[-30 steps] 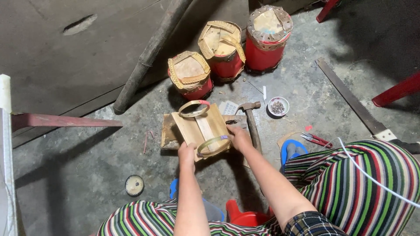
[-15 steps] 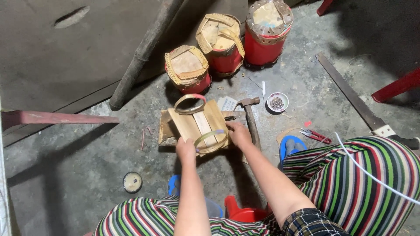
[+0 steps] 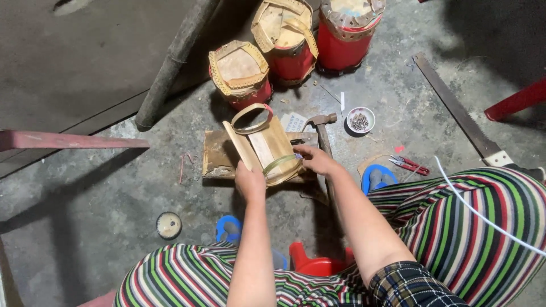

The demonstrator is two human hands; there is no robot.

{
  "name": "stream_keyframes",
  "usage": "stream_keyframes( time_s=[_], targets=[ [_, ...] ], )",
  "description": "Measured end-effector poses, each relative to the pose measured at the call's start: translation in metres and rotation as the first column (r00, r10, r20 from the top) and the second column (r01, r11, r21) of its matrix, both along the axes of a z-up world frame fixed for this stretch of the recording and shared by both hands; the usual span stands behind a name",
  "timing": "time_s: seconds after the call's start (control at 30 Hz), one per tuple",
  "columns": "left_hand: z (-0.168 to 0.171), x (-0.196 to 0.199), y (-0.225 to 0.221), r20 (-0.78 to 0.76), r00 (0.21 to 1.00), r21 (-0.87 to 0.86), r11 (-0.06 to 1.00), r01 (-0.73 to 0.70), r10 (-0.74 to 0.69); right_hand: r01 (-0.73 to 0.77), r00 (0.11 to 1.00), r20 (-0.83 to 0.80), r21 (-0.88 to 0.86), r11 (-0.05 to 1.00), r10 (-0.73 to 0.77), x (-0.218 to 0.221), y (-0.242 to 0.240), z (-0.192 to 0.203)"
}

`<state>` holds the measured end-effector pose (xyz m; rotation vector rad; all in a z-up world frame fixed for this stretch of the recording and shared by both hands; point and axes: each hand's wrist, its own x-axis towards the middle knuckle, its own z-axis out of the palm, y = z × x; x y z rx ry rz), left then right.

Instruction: Assembling a small wooden frame by nailing wooden slats together using a hammer.

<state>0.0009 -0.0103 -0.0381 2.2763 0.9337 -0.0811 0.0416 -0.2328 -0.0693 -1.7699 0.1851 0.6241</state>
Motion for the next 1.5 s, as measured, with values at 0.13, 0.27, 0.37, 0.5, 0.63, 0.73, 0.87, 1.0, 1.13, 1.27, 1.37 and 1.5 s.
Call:
stream_keyframes(
  time_s=[0.13, 0.27, 0.37, 0.5, 0.63, 0.73, 0.87, 1.0, 1.13, 1.27, 1.37, 1.5],
  targets=[
    [-0.014, 0.000, -0.005, 0.066, 0.998, 0.037, 0.999, 0.008, -0.010, -0.081, 0.997, 0.011, 0.092, 0.992, 0.081, 0.000, -0.007, 0.003],
    [-0.011, -0.003, -0.010, 0.081, 0.997, 0.038, 0.999, 0.009, -0.012, -0.101, 0.991, 0.091, 0.031, 0.994, 0.098, 0.000, -0.008, -0.012],
    [0.000, -0.003, -0.011, 0.084, 0.996, 0.046, 0.999, 0.015, -0.019, -0.123, 0.983, 0.128, -0.064, 0.990, 0.131, 0.000, -0.006, -0.023],
    [-0.044, 0.000, 0.004, -0.212, 0.977, -0.149, 0.989, -0.019, -0.013, -0.100, 0.992, 0.054, -0.220, 0.970, 0.115, 0.000, -0.004, -0.019],
    [-0.065, -0.002, 0.008, -0.257, 0.966, -0.190, 0.982, -0.017, -0.033, -0.085, 0.994, 0.030, -0.333, 0.939, 0.101, 0.002, 0.001, -0.024],
    [-0.074, -0.007, 0.008, -0.243, 0.970, -0.211, 0.976, -0.062, 0.009, -0.039, 0.996, 0.065, -0.269, 0.962, 0.059, 0.005, 0.008, -0.045],
    [-0.008, -0.014, -0.018, -0.242, 0.968, -0.265, 0.955, -0.135, 0.070, -0.093, 0.993, 0.054, -0.215, 0.972, 0.107, 0.014, 0.009, -0.013],
    [0.017, -0.018, -0.031, -0.216, 0.965, -0.318, 0.924, -0.214, 0.149, -0.164, 0.979, 0.078, -0.243, 0.956, 0.188, 0.027, 0.012, -0.031],
    [0.038, -0.022, -0.046, -0.178, 0.947, -0.393, 0.863, -0.318, 0.268, -0.206, 0.970, 0.068, -0.262, 0.943, 0.231, 0.038, 0.018, -0.030],
    [0.016, -0.020, -0.046, -0.180, 0.935, -0.425, 0.833, -0.355, 0.306, -0.186, 0.972, 0.110, -0.171, 0.968, 0.207, 0.044, 0.013, 0.011],
    [0.015, -0.020, -0.048, -0.150, 0.907, -0.515, 0.752, -0.411, 0.393, -0.133, 0.986, 0.082, -0.102, 0.986, 0.142, 0.041, 0.010, 0.010],
    [0.059, -0.020, -0.056, -0.135, 0.919, -0.560, 0.737, -0.378, 0.369, -0.063, 0.997, 0.053, -0.022, 0.998, 0.064, 0.030, 0.006, 0.039]
  ],
)
